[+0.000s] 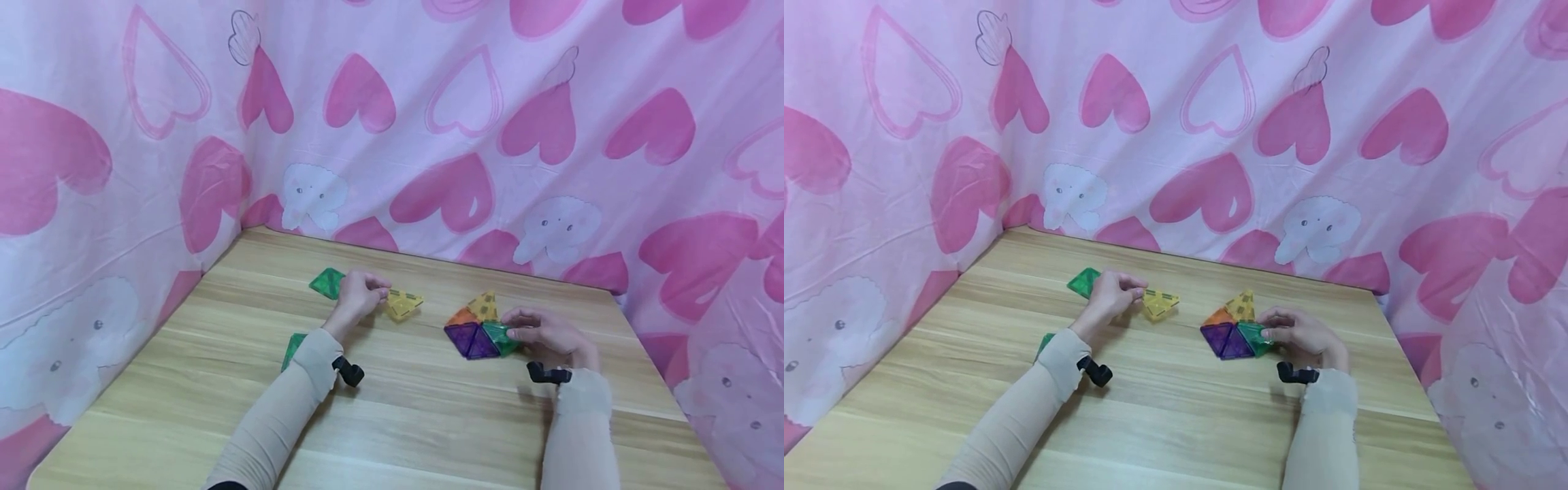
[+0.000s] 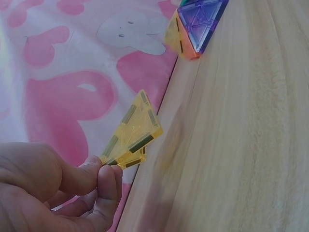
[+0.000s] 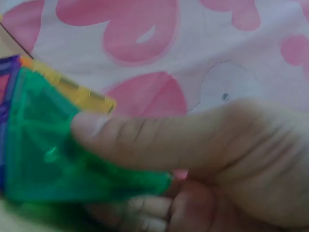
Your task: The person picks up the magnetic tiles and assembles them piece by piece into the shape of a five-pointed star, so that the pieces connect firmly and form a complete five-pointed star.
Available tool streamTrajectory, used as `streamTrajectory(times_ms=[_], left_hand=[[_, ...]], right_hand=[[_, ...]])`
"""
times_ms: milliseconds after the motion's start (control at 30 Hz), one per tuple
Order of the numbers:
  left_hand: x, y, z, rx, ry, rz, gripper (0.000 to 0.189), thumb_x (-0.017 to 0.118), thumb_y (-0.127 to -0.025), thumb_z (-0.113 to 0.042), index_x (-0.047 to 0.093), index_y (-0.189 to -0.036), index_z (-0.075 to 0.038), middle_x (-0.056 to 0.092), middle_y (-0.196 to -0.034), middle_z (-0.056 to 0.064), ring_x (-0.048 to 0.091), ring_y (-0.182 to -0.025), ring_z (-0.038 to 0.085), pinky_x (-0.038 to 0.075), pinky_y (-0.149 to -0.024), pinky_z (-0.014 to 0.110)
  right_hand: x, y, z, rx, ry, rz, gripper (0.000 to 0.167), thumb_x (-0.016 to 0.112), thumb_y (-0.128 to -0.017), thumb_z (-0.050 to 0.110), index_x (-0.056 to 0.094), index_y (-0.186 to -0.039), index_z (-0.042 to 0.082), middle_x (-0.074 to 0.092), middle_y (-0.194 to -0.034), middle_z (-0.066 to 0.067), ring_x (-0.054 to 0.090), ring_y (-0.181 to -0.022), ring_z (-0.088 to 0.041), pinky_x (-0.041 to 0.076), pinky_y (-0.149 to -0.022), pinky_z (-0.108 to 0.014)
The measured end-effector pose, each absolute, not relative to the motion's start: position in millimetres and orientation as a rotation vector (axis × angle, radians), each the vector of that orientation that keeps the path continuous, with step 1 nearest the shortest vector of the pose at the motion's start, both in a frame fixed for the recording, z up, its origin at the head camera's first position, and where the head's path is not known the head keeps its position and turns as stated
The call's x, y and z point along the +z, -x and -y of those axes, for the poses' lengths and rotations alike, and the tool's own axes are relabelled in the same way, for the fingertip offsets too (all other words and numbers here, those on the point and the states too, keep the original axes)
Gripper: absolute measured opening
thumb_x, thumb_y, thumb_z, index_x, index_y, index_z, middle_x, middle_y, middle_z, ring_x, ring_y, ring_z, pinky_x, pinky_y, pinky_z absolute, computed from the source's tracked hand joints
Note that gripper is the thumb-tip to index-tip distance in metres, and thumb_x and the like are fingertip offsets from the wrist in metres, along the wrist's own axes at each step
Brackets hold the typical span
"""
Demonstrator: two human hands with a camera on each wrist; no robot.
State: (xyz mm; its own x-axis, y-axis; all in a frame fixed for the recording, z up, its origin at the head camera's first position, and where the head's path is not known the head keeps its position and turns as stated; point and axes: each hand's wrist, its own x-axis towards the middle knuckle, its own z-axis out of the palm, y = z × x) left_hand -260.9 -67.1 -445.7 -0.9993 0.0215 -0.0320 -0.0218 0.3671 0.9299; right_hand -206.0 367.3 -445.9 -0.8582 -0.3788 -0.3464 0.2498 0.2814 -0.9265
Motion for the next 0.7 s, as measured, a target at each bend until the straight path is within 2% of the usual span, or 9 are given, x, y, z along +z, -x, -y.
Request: streamTrajectory(times_ms=[133, 233, 333, 533, 700], left_hand=[[-445.1, 259.2, 65.8, 1.748, -0.001, -2.560, 0.011, 0.083, -0.099, -0.003, 0.088, -0.107, -0.009, 0.083, -0.096, 0.007, 0.079, -0.083, 0.016, 0.062, -0.067, 0.023], [-444.9, 257.9, 64.0, 1.737, -0.015, -2.565, 0.011, 0.082, -0.100, -0.003, 0.088, -0.107, -0.010, 0.083, -0.096, 0.007, 0.080, -0.084, 0.017, 0.061, -0.067, 0.022], [-445.8, 256.9, 61.6, 1.725, -0.038, -2.574, 0.011, 0.083, -0.100, -0.004, 0.088, -0.107, -0.010, 0.083, -0.095, 0.006, 0.080, -0.085, 0.017, 0.061, -0.068, 0.023], [-449.4, 257.0, 57.8, 1.732, -0.091, -2.566, 0.010, 0.083, -0.099, -0.003, 0.088, -0.104, -0.009, 0.082, -0.096, 0.007, 0.079, -0.084, 0.017, 0.062, -0.070, 0.023], [-452.7, 256.8, 57.1, 1.761, -0.109, -2.525, 0.011, 0.081, -0.100, -0.001, 0.088, -0.105, -0.008, 0.082, -0.093, 0.007, 0.079, -0.083, 0.018, 0.060, -0.066, 0.022]], right_hand=[[-457.7, 212.1, -356.6, -1.707, 0.088, -2.078, 0.044, 0.072, -0.110, 0.017, 0.058, -0.147, -0.003, 0.066, -0.135, -0.010, 0.064, -0.121, -0.019, 0.056, -0.104, -0.030], [-466.2, 218.1, -344.3, -1.748, 0.068, -2.168, 0.045, 0.074, -0.110, 0.020, 0.060, -0.148, -0.001, 0.069, -0.133, -0.006, 0.066, -0.115, -0.014, 0.057, -0.099, -0.025], [-473.9, 224.4, -329.6, -1.794, 0.087, -2.229, 0.049, 0.073, -0.111, 0.021, 0.059, -0.152, 0.000, 0.070, -0.134, -0.004, 0.068, -0.116, -0.010, 0.058, -0.099, -0.022], [-484.1, 236.1, -300.8, -1.853, 0.193, -2.262, 0.047, 0.069, -0.113, 0.020, 0.060, -0.153, -0.002, 0.075, -0.132, -0.009, 0.071, -0.117, -0.013, 0.057, -0.104, -0.024], [-486.0, 240.0, -288.6, -1.786, 0.184, -2.310, 0.042, 0.070, -0.112, 0.025, 0.066, -0.150, 0.006, 0.075, -0.133, -0.012, 0.071, -0.117, -0.016, 0.056, -0.103, -0.023]])
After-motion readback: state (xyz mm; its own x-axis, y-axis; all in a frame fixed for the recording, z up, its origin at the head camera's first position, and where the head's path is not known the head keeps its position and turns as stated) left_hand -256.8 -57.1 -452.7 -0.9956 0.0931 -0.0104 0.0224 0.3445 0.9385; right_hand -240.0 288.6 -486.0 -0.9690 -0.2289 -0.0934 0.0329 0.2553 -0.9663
